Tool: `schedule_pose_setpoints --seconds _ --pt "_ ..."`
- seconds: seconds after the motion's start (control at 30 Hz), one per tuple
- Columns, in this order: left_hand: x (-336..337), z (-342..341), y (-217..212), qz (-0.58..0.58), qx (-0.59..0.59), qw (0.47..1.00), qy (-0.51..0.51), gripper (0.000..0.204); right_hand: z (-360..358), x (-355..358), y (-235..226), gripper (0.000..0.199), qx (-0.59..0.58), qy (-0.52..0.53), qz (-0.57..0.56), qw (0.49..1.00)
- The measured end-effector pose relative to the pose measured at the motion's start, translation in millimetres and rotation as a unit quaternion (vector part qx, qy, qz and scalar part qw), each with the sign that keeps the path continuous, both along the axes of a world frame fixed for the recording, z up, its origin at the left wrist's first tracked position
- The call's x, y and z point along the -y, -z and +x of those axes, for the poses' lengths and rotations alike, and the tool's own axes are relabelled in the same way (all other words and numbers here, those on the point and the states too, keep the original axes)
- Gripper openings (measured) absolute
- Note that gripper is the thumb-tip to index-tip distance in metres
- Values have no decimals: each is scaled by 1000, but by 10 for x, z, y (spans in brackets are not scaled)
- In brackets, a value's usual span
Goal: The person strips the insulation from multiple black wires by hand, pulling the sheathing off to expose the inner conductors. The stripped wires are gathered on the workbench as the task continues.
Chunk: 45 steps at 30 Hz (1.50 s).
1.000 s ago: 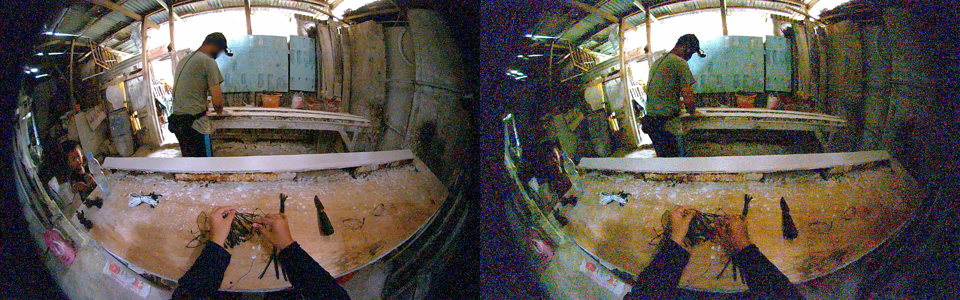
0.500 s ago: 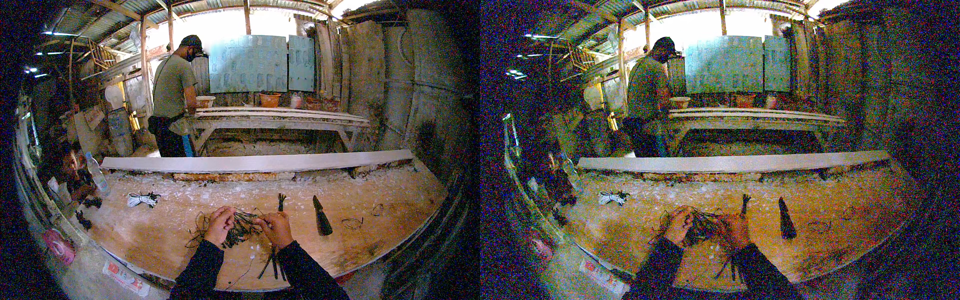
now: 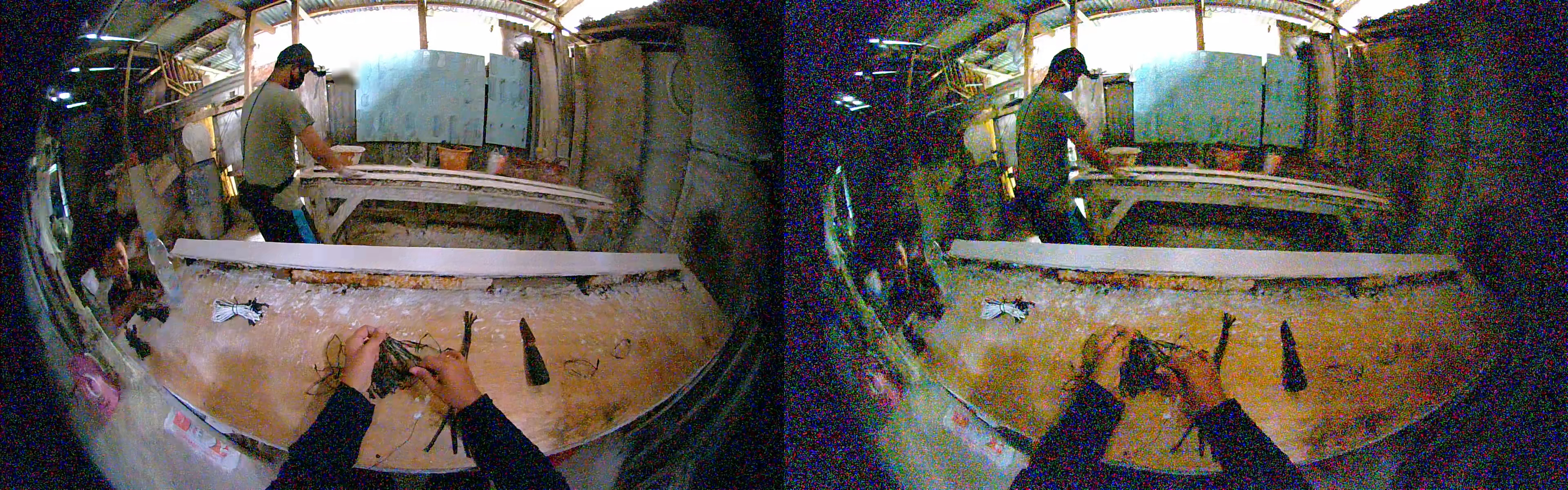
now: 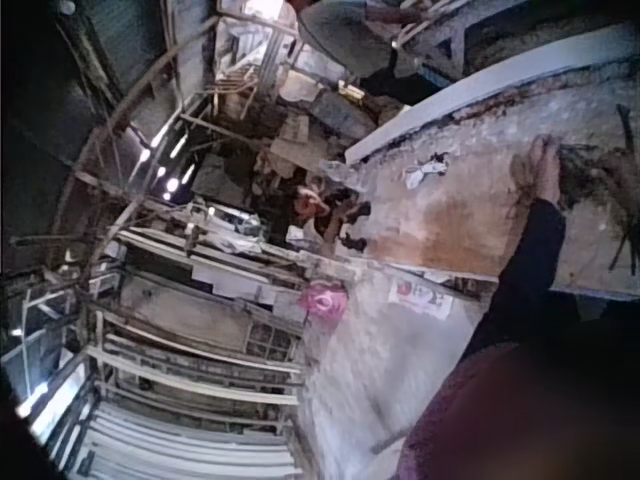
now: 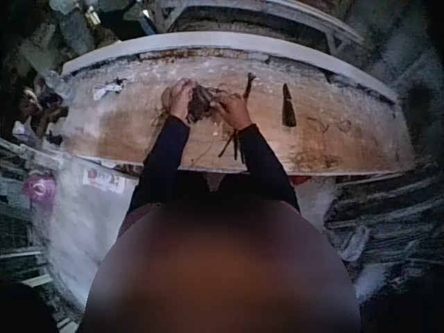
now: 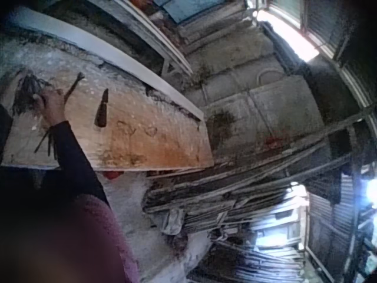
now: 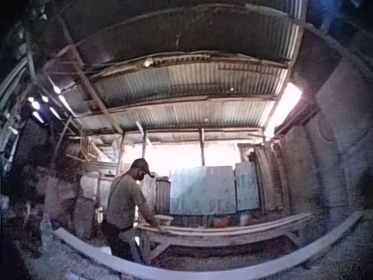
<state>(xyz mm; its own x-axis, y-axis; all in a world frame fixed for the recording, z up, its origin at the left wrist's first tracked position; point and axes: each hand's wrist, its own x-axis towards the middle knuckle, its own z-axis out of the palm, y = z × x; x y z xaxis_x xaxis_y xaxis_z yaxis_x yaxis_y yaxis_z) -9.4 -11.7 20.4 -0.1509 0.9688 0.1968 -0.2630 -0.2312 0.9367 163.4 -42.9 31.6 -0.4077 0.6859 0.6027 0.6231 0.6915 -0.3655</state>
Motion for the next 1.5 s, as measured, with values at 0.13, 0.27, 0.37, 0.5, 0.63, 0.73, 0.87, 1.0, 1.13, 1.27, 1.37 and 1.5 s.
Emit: schedule_pose_setpoints --seconds 0.13,0.27,0.37,0.5,0.63,0.73,0.87,1.0,1.13,1.27,1.37,1.5 --pt "-22 4 14 -20 18 999 -21 15 -26 -20 14 22 7 -7 -15 1000" --pt "-43 16 18 -32 36 998 -39 16 -65 -10 25 22 34 0 -23 999" --pt "-58 1 19 -33 12 998 -52 16 -115 21 15 23 24 0 4 1000" --pt "-81 -40 55 -14 -23 998 -59 16 -145 62 -16 23 43 7 -2 999" --pt "-180 -31 139 24 4 998 -64 16 -156 72 -34 22 52 12 8 999" --pt "-225 -35 202 45 -22 995 -85 16 -166 73 -40 20 50 0 23 998" --pt "-226 -86 218 24 -55 995 -77 17 -207 80 -54 19 54 -13 88 995" --pt "-208 -100 198 2 -26 998 -52 19 -231 109 -77 18 58 -16 88 994" --pt "-224 -80 211 21 -44 996 -75 18 -226 132 -84 17 49 -8 102 994" --pt "-273 -87 237 111 -163 969 -150 19 -208 142 -83 17 8 -9 52 999" --pt "-275 -143 241 116 -216 955 -165 19 -168 144 -87 17 -1 10 -6 1000" --pt "-251 -211 207 88 -223 962 -133 18 -86 81 -71 18 27 24 -55 998"
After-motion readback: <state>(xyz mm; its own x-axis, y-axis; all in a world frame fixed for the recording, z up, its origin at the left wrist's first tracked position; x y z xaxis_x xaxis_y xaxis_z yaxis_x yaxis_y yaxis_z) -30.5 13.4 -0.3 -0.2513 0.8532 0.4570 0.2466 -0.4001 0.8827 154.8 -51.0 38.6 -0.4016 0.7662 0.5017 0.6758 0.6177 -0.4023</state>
